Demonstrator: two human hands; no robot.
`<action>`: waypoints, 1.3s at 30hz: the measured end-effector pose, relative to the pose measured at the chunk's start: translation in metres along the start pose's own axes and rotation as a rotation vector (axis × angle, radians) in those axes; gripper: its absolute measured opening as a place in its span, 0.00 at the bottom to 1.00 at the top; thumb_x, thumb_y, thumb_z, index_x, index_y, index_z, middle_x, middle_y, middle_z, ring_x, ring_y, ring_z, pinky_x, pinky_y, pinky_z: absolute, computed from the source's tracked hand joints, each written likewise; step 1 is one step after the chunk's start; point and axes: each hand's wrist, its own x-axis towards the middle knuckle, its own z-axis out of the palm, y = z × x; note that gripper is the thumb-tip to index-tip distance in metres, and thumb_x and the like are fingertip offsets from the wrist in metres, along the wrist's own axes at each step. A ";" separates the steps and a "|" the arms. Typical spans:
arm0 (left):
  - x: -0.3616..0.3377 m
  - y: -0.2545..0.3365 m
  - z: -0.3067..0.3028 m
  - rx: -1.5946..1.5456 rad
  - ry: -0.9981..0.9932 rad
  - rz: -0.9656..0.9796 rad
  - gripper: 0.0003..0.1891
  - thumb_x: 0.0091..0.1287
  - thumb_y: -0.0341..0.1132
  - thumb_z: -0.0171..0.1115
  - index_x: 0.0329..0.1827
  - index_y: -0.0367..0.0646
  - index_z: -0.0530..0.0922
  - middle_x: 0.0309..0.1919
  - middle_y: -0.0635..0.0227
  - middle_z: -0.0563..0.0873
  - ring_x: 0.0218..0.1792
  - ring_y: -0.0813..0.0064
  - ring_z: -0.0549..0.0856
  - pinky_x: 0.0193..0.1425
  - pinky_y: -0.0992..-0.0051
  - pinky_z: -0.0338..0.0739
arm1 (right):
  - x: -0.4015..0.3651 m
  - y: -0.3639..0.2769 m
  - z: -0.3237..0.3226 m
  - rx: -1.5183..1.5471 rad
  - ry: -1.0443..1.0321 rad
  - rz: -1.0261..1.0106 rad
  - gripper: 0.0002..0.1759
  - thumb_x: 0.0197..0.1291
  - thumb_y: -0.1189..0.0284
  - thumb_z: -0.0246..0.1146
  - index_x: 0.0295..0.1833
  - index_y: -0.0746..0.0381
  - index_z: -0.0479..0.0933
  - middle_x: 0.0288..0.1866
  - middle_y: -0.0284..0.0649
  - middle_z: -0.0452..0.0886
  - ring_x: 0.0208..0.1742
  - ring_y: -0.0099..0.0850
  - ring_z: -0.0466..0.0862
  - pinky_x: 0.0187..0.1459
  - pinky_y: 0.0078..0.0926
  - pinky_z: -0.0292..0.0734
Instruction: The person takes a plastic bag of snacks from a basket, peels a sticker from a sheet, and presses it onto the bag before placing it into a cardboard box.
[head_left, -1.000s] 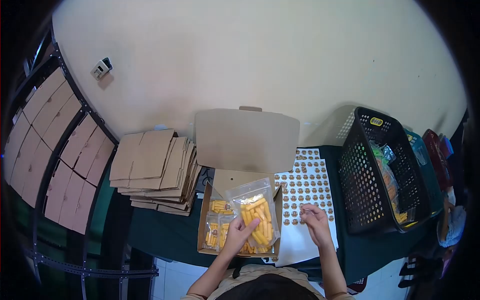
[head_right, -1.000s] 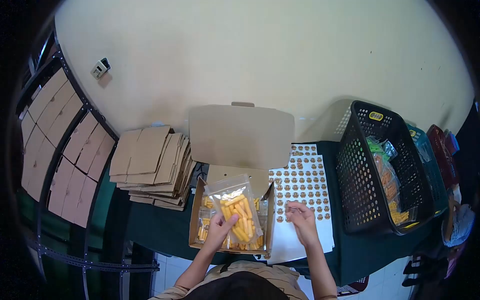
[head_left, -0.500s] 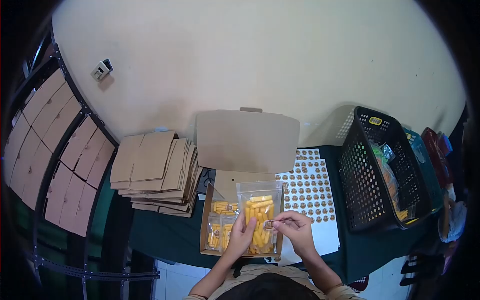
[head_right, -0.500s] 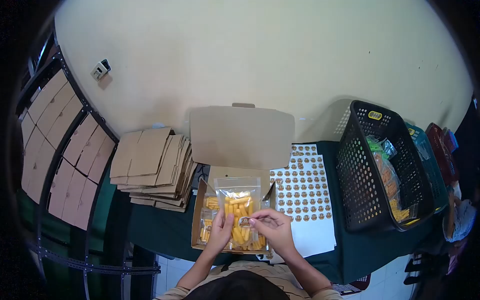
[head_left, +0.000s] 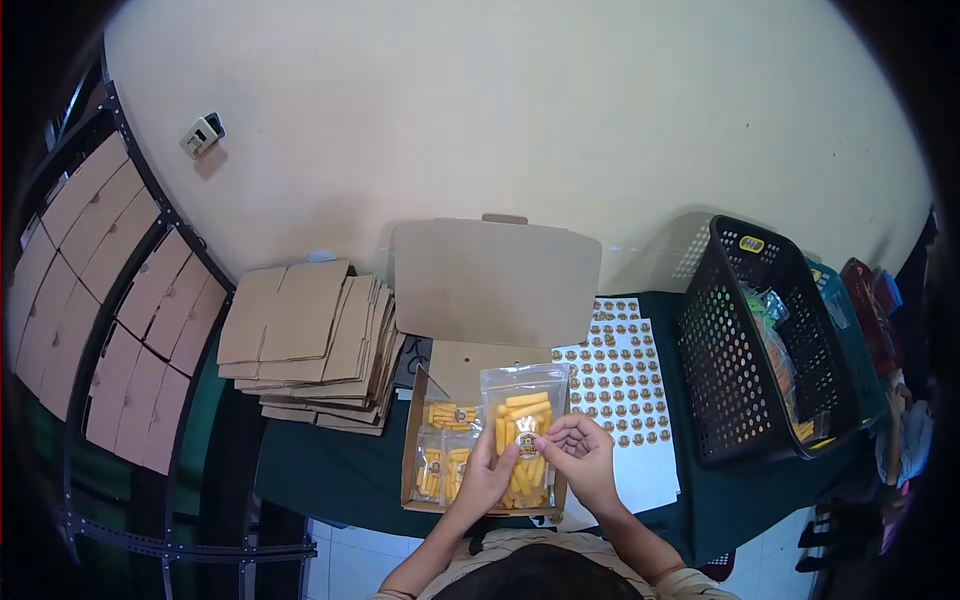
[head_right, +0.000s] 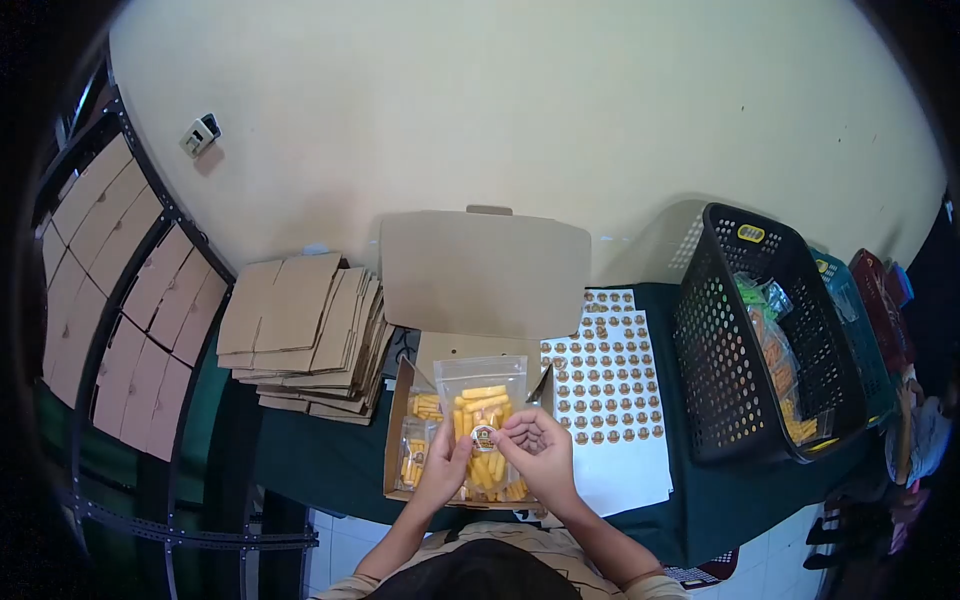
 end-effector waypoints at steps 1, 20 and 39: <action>0.001 -0.001 0.000 -0.001 0.002 0.000 0.24 0.67 0.34 0.48 0.62 0.31 0.56 0.54 0.59 0.70 0.55 0.76 0.69 0.58 0.77 0.64 | 0.000 0.001 0.000 0.000 0.003 -0.002 0.09 0.50 0.82 0.63 0.36 0.66 0.70 0.30 0.33 0.75 0.32 0.15 0.75 0.35 0.10 0.71; 0.010 -0.001 -0.002 -0.082 -0.023 -0.018 0.26 0.63 0.28 0.54 0.62 0.33 0.56 0.53 0.61 0.71 0.51 0.78 0.72 0.51 0.80 0.70 | 0.008 -0.004 0.001 -0.054 -0.019 -0.002 0.09 0.50 0.81 0.63 0.36 0.66 0.70 0.30 0.32 0.75 0.31 0.14 0.75 0.33 0.08 0.70; 0.008 -0.003 -0.002 -0.079 0.014 0.013 0.27 0.63 0.28 0.54 0.63 0.32 0.55 0.53 0.60 0.71 0.54 0.76 0.71 0.57 0.78 0.65 | 0.011 -0.001 0.001 -0.076 -0.031 0.000 0.09 0.50 0.79 0.64 0.35 0.65 0.70 0.29 0.30 0.75 0.29 0.13 0.74 0.31 0.08 0.68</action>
